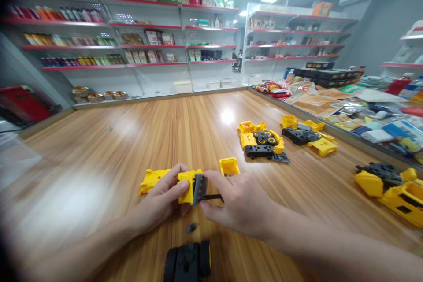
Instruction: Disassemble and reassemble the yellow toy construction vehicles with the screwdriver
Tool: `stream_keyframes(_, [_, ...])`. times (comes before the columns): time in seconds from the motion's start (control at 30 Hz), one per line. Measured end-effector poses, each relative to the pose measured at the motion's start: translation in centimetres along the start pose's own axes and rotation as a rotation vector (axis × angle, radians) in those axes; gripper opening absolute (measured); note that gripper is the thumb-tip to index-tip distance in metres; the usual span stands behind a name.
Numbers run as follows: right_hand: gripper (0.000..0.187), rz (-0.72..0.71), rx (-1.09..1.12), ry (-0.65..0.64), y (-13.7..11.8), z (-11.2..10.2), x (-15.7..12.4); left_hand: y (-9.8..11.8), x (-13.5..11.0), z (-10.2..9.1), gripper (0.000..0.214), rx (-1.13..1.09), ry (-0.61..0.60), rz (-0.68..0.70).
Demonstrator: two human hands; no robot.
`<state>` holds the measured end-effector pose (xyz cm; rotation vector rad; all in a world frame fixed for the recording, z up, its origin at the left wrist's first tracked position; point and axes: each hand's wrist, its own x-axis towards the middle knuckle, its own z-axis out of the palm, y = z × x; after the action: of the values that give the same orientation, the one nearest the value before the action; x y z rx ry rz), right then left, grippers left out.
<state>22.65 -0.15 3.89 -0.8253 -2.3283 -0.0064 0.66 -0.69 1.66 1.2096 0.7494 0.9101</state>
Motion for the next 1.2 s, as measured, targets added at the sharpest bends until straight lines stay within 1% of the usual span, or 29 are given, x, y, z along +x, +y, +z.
stream_keyframes(0.13, [0.042,-0.034,0.01,0.025,0.0,0.1,0.0,0.3,-0.2,0.0,0.03,0.147,-0.022,0.008])
stream_keyframes(0.4, [0.046,-0.066,0.009,0.035,0.3,0.5,-0.4,0.5,-0.1,0.2,0.03,0.191,0.007,0.023])
stream_keyframes(0.63, [0.045,-0.024,-0.002,-0.033,0.1,0.0,-0.2,0.6,-0.1,0.4,0.027,0.237,0.034,0.026])
stream_keyframes(0.77, [0.043,-0.035,0.002,-0.04,-0.1,-0.3,0.0,0.7,-0.2,0.5,0.033,0.244,0.03,0.061])
stream_keyframes(0.87, [0.043,-0.034,0.014,-0.054,-0.1,-0.2,-0.1,0.9,-0.3,0.6,0.039,0.28,0.037,0.052])
stream_keyframes(1.07, [0.042,-0.038,0.024,-0.098,0.0,0.3,-0.6,1.4,-0.4,1.1,0.038,0.369,0.071,0.029])
stream_keyframes(1.2, [0.041,-0.045,0.045,-0.107,-0.1,0.4,-0.6,1.4,-0.4,0.8,0.037,0.375,0.085,0.055])
